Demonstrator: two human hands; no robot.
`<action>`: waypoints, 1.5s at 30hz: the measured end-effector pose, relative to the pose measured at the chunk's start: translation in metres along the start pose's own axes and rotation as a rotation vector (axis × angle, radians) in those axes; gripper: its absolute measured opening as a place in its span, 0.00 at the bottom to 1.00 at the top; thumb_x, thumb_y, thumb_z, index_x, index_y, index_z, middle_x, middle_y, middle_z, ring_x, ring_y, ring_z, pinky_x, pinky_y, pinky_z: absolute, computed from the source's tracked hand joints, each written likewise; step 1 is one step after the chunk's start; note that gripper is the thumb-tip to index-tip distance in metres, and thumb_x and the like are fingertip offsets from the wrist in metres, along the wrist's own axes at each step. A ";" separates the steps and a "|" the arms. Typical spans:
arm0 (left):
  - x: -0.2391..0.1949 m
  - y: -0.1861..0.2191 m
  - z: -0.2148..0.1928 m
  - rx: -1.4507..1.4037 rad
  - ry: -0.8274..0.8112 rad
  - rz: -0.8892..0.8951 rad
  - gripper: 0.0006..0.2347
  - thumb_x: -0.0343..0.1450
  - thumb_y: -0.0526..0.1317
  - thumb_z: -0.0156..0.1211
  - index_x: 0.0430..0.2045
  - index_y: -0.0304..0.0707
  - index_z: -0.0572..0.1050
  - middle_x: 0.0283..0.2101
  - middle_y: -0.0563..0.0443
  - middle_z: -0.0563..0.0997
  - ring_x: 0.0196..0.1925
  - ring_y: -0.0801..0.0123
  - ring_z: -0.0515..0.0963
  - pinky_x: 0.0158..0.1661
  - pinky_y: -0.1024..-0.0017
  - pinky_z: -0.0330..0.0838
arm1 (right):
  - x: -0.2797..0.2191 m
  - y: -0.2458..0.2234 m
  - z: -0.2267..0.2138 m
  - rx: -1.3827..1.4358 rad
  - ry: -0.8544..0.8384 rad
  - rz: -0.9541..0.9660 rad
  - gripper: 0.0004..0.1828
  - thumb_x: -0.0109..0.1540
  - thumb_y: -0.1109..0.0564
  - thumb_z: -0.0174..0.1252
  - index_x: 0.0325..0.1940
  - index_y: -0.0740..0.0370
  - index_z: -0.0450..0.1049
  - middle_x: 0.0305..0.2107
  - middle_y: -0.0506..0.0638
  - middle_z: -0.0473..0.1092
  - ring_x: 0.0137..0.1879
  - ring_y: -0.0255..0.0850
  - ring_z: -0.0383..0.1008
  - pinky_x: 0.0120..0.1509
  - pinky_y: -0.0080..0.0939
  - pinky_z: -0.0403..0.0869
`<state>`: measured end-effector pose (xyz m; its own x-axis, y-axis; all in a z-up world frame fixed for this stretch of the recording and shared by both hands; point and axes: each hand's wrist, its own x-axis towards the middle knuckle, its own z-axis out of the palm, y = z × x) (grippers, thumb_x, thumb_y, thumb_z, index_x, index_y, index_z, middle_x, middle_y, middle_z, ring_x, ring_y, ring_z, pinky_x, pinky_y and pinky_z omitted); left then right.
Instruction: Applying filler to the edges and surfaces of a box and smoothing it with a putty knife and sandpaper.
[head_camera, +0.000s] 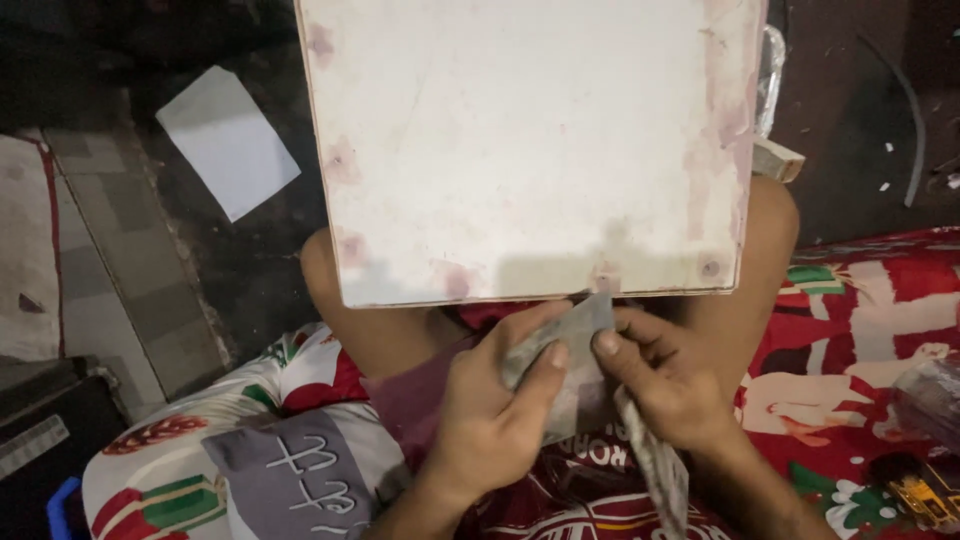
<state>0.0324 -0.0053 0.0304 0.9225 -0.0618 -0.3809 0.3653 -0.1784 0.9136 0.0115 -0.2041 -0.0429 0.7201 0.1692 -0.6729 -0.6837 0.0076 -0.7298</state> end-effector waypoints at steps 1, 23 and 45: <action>-0.002 -0.001 -0.005 -0.030 -0.039 -0.012 0.15 0.71 0.34 0.56 0.51 0.30 0.74 0.31 0.48 0.82 0.26 0.71 0.77 0.27 0.75 0.71 | -0.002 0.005 0.000 0.053 -0.056 -0.035 0.18 0.65 0.58 0.56 0.56 0.72 0.77 0.32 0.53 0.76 0.33 0.35 0.68 0.38 0.32 0.68; -0.061 -0.046 -0.103 0.241 -0.121 -0.279 0.16 0.65 0.41 0.63 0.46 0.42 0.85 0.24 0.49 0.91 0.18 0.73 0.83 0.23 0.74 0.77 | 0.003 0.015 0.036 -0.106 0.009 -0.136 0.10 0.62 0.57 0.63 0.31 0.67 0.83 0.20 0.49 0.77 0.24 0.32 0.71 0.30 0.30 0.70; -0.022 -0.077 -0.008 -0.293 0.095 -0.038 0.09 0.72 0.36 0.61 0.42 0.28 0.76 0.33 0.49 0.82 0.30 0.74 0.76 0.32 0.77 0.72 | 0.006 0.022 0.022 -0.157 -0.047 -0.074 0.23 0.66 0.55 0.60 0.17 0.65 0.73 0.14 0.41 0.62 0.21 0.30 0.56 0.22 0.33 0.58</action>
<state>-0.0153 0.0174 -0.0306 0.9099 0.0341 -0.4134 0.4075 0.1130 0.9062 -0.0017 -0.1811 -0.0608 0.7589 0.2195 -0.6131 -0.5996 -0.1317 -0.7894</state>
